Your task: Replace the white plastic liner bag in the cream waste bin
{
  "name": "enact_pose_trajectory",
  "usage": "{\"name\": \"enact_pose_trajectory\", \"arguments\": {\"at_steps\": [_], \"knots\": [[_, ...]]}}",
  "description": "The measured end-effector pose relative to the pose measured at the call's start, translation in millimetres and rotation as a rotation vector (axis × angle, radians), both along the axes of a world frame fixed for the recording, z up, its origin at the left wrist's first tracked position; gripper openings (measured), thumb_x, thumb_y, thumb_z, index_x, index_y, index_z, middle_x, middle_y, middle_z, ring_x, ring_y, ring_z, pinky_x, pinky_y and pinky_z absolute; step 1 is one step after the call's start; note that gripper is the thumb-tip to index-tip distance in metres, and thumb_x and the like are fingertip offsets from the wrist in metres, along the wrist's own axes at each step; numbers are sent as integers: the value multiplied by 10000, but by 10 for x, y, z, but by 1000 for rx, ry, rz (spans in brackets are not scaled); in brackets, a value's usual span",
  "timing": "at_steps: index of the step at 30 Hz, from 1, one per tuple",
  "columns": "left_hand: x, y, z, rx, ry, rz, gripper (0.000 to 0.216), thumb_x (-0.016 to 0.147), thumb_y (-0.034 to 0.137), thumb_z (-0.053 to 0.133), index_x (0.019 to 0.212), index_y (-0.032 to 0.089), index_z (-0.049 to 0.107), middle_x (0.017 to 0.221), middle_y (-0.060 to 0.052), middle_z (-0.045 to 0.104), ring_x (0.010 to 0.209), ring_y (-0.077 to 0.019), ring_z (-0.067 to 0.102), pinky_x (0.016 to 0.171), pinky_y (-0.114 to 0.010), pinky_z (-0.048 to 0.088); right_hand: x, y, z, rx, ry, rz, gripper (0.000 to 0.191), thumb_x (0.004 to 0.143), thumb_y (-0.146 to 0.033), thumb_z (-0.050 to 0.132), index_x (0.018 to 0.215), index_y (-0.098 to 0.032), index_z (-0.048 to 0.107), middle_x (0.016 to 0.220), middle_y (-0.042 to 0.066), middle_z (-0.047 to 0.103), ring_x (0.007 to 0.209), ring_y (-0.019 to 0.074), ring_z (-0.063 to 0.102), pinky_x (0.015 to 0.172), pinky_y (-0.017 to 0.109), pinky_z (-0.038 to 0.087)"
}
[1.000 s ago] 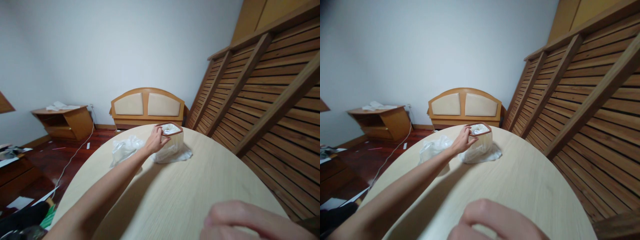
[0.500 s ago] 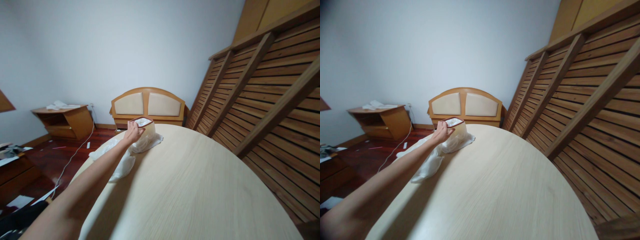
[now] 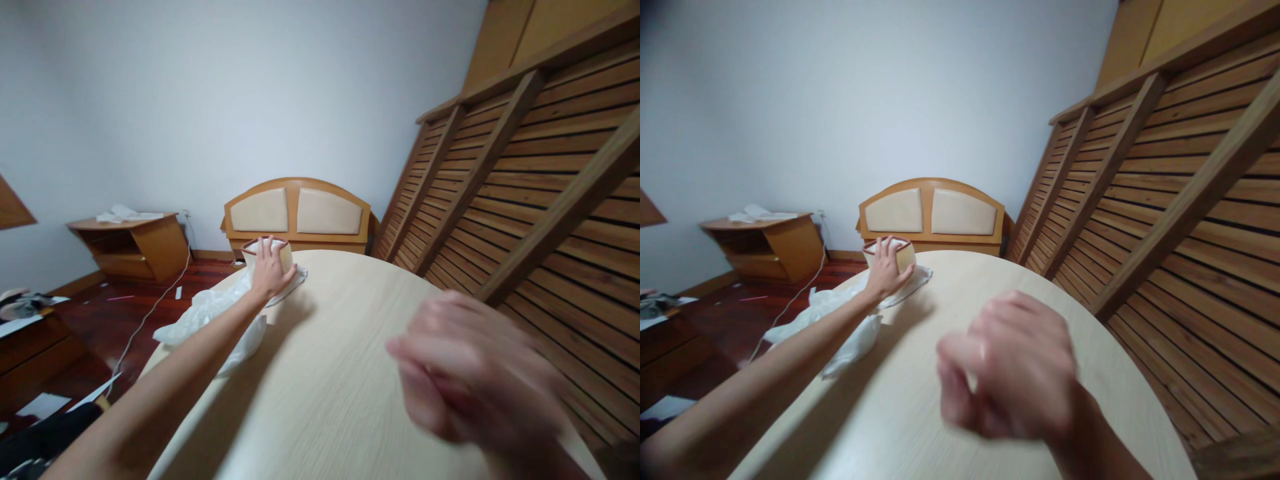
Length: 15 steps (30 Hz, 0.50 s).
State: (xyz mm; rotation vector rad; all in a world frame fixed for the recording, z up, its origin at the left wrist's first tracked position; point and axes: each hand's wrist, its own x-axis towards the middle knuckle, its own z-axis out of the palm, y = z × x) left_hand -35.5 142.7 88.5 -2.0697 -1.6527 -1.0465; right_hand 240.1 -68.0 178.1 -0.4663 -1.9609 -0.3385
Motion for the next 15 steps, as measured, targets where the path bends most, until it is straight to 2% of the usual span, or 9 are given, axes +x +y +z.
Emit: {"name": "enact_pose_trajectory", "arguments": {"at_steps": [1, 2, 4, 5, 7, 8, 11, 15], "knots": [[149, -78, -76, -30, -9, -120, 570, 895, 393, 566, 1383, 137, 416, 1591, -210, 287, 1545, -399, 110, 1220, -623, 194, -43, 245, -73, -6, 44, -60, 136, 801, -150, 619, 756, -278, 621, 553, -32, 591, 499, 166, 556, 533, 341, 444], [302, -160, -179, -106, -11, -222, 558, 901, 350, 552, 1389, 123, 407, 1592, -220, 281, 1546, -371, 136, 1234, -600, 189, -80, 481, -190, -97, 35, -131, 136, 878, -172, 571, 777, -252, 615, 624, -13, 645, 577, 168, 611, 604, 337, 479], [586, -320, -436, -206, 36, -314, 534, 881, 317, 576, 1360, 109, 461, 1551, -228, 373, 1508, -351, 280, 1219, -539, 289, -112, 883, -534, -392, -33, -276, 195, 977, -243, 472, 902, -219, 650, 810, 37, 724, 753, 187, 682, 733, 341, 524], [700, -389, -569, -256, 62, -351, 529, 862, 317, 605, 1337, 111, 496, 1521, -227, 430, 1473, -353, 354, 1194, -526, 343, -102, 1034, -738, -515, -90, -329, 231, 998, -263, 442, 1009, -200, 664, 966, 73, 749, 891, 204, 701, 828, 358, 533], [850, -488, -791, -343, 99, -396, 472, 880, 320, 588, 1308, 125, 547, 1454, -218, 526, 1403, -354, 463, 1145, -532, 408, -31, 1231, -1131, -690, -260, -412, 356, 1020, -305, 411, 1282, -161, 604, 1306, 135, 673, 1231, 240, 611, 1070, 425, 439], [885, -515, -865, -379, 113, -416, 423, 906, 340, 562, 1281, 145, 581, 1436, -203, 556, 1383, -358, 488, 1129, -547, 422, 19, 1286, -1294, -734, -311, -415, 404, 1012, -341, 442, 1333, -144, 586, 1380, 156, 631, 1321, 267, 551, 1123, 459, 392], [882, -529, -938, -447, 137, -445, 412, 952, 351, 501, 1302, 155, 595, 1483, -196, 526, 1413, -366, 455, 1141, -582, 392, 147, 1368, -1582, -826, -394, -426, 541, 1006, -468, 439, 1400, -120, 565, 1499, 193, 525, 1435, 330, 429, 1164, 532, 331], [827, -501, -875, -500, 173, -462, 483, 967, 362, 476, 1390, 140, 542, 1546, -191, 457, 1461, -359, 392, 1188, -566, 329, 155, 1464, -1646, -990, -521, -503, 680, 993, -556, 382, 1555, -174, 384, 1655, 137, 275, 1539, 322, 203, 1230, 550, 160]]}}
